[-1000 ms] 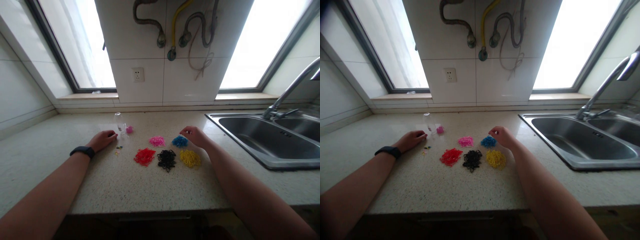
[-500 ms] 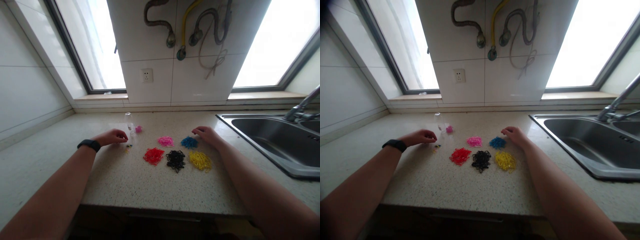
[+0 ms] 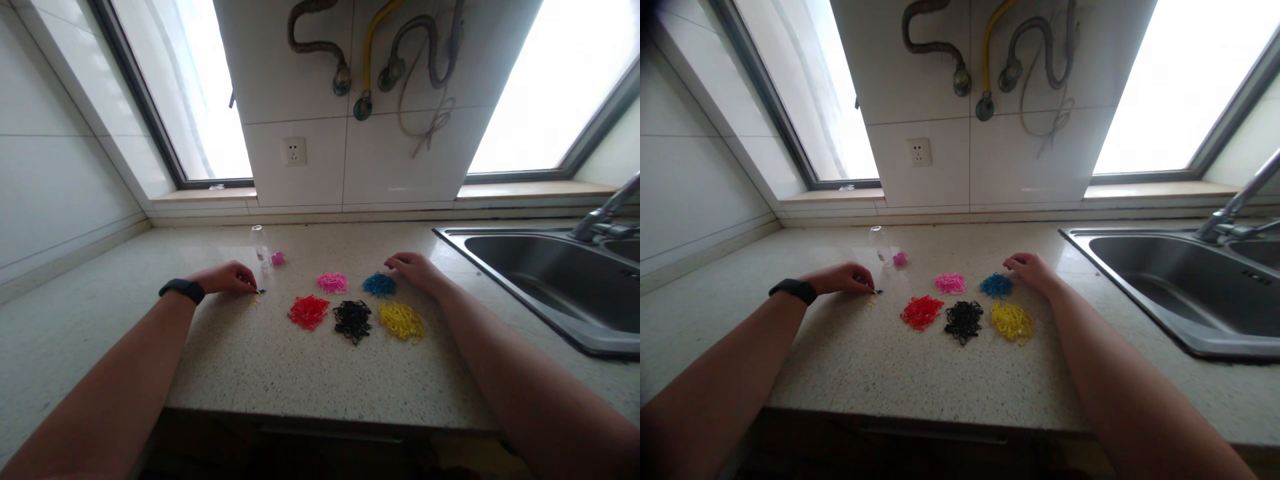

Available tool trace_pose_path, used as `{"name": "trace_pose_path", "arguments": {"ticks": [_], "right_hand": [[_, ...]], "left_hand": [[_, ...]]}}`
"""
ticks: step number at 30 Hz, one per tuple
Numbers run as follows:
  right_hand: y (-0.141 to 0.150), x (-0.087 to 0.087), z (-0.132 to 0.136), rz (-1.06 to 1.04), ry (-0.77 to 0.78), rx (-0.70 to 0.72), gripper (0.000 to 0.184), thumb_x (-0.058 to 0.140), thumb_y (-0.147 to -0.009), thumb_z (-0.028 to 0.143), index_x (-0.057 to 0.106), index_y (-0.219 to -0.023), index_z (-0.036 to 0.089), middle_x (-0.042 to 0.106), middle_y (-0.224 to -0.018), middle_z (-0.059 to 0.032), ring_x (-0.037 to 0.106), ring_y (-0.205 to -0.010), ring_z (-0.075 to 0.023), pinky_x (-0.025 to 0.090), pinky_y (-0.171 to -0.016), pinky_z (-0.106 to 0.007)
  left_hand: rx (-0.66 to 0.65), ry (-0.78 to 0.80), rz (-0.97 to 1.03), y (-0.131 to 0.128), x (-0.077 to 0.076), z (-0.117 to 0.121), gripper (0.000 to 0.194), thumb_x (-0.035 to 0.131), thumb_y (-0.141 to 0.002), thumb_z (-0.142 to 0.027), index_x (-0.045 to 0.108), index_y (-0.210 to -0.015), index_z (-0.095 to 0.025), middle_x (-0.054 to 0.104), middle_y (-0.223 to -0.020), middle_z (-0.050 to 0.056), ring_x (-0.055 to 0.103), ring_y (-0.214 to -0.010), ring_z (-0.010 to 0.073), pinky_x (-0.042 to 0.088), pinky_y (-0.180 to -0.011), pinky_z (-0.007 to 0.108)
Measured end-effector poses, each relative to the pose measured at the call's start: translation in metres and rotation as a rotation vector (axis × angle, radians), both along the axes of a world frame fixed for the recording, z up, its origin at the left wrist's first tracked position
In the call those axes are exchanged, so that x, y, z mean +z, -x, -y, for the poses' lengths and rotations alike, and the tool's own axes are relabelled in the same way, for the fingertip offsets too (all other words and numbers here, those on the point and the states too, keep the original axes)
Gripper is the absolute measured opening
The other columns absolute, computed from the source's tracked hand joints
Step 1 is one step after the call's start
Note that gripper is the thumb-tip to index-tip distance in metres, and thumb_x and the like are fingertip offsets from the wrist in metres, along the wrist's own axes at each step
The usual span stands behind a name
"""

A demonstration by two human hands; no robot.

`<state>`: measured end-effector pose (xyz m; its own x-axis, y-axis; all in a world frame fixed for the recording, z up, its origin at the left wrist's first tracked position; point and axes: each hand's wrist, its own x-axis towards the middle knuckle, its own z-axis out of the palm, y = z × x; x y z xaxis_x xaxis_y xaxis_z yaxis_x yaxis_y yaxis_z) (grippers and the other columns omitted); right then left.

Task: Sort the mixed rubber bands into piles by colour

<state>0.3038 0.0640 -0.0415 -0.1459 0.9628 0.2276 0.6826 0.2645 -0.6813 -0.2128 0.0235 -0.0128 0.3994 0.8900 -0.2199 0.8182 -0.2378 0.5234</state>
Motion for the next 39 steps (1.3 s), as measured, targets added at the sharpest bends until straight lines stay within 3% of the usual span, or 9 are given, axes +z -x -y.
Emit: {"name": "trace_pose_path", "arguments": {"ticks": [5, 10, 15, 20, 27, 33, 39], "right_hand": [[-0.001, -0.001, -0.001, 0.006, 0.001, -0.005, 0.040, 0.054, -0.082, 0.051, 0.076, -0.085, 0.018, 0.073, -0.079, -0.0056, 0.061, -0.074, -0.0198, 0.045, -0.070, -0.031], [-0.002, -0.004, -0.004, -0.004, 0.000, 0.013, 0.039, 0.054, -0.083, 0.050, 0.076, -0.084, 0.018, 0.074, -0.081, -0.0057, 0.063, -0.076, -0.0203, 0.045, -0.072, -0.032], [0.000, -0.002, -0.002, 0.007, 0.006, 0.009, 0.037, 0.054, -0.083, 0.048, 0.076, -0.085, 0.017, 0.074, -0.081, -0.0060, 0.063, -0.077, -0.0204, 0.046, -0.073, -0.032], [0.001, 0.000, 0.001, 0.005, 0.014, 0.016, 0.036, 0.054, -0.083, 0.046, 0.076, -0.086, 0.017, 0.075, -0.084, -0.0066, 0.064, -0.079, -0.0207, 0.046, -0.074, -0.032], [-0.001, -0.003, -0.002, 0.023, 0.010, 0.025, 0.039, 0.053, -0.083, 0.048, 0.076, -0.086, 0.017, 0.073, -0.077, -0.0046, 0.061, -0.073, -0.0186, 0.044, -0.068, -0.031], [-0.001, -0.006, -0.005, 0.018, 0.001, 0.034, 0.038, 0.054, -0.083, 0.048, 0.077, -0.085, 0.018, 0.072, -0.076, -0.0048, 0.061, -0.071, -0.0183, 0.045, -0.067, -0.030], [0.001, -0.008, -0.008, 0.037, 0.004, 0.034, 0.037, 0.055, -0.084, 0.046, 0.077, -0.088, 0.017, 0.075, -0.080, -0.0053, 0.063, -0.073, -0.0181, 0.045, -0.067, -0.029]], "left_hand": [[-0.001, -0.008, 0.027, -0.001, 0.002, 0.000, 0.038, 0.069, -0.074, -0.053, 0.077, -0.089, -0.018, 0.067, -0.072, 0.002, 0.053, -0.065, 0.0154, 0.036, -0.059, 0.025], [-0.017, -0.028, 0.160, -0.023, 0.017, 0.007, 0.035, 0.070, -0.076, -0.049, 0.073, -0.089, -0.016, 0.065, -0.073, 0.002, 0.054, -0.067, 0.0148, 0.040, -0.062, 0.026], [-0.075, -0.070, 0.377, -0.063, 0.034, 0.020, 0.028, 0.071, -0.080, -0.043, 0.066, -0.087, -0.016, 0.064, -0.078, 0.002, 0.054, -0.071, 0.0136, 0.045, -0.067, 0.028], [-0.079, -0.148, 0.684, -0.118, 0.041, 0.045, 0.023, 0.071, -0.082, -0.037, 0.065, -0.088, -0.016, 0.055, -0.073, -0.001, 0.044, -0.062, 0.0087, 0.036, -0.055, 0.022], [-0.080, -0.006, 1.042, -0.168, 0.048, 0.078, 0.017, 0.071, -0.084, -0.032, 0.062, -0.087, -0.018, 0.040, -0.064, -0.005, 0.030, -0.052, 0.0056, 0.022, -0.046, 0.021], [-0.051, -0.126, 0.993, -0.184, 0.053, 0.091, 0.016, 0.070, -0.085, -0.032, 0.061, -0.087, -0.018, 0.041, -0.063, -0.005, 0.032, -0.052, 0.0066, 0.025, -0.046, 0.021], [-0.211, -0.375, 0.614, -0.207, 0.049, 0.110, 0.010, 0.064, -0.089, -0.029, 0.063, -0.092, -0.020, 0.050, -0.064, -0.003, 0.041, -0.055, 0.0091, 0.032, -0.049, 0.023]]}}
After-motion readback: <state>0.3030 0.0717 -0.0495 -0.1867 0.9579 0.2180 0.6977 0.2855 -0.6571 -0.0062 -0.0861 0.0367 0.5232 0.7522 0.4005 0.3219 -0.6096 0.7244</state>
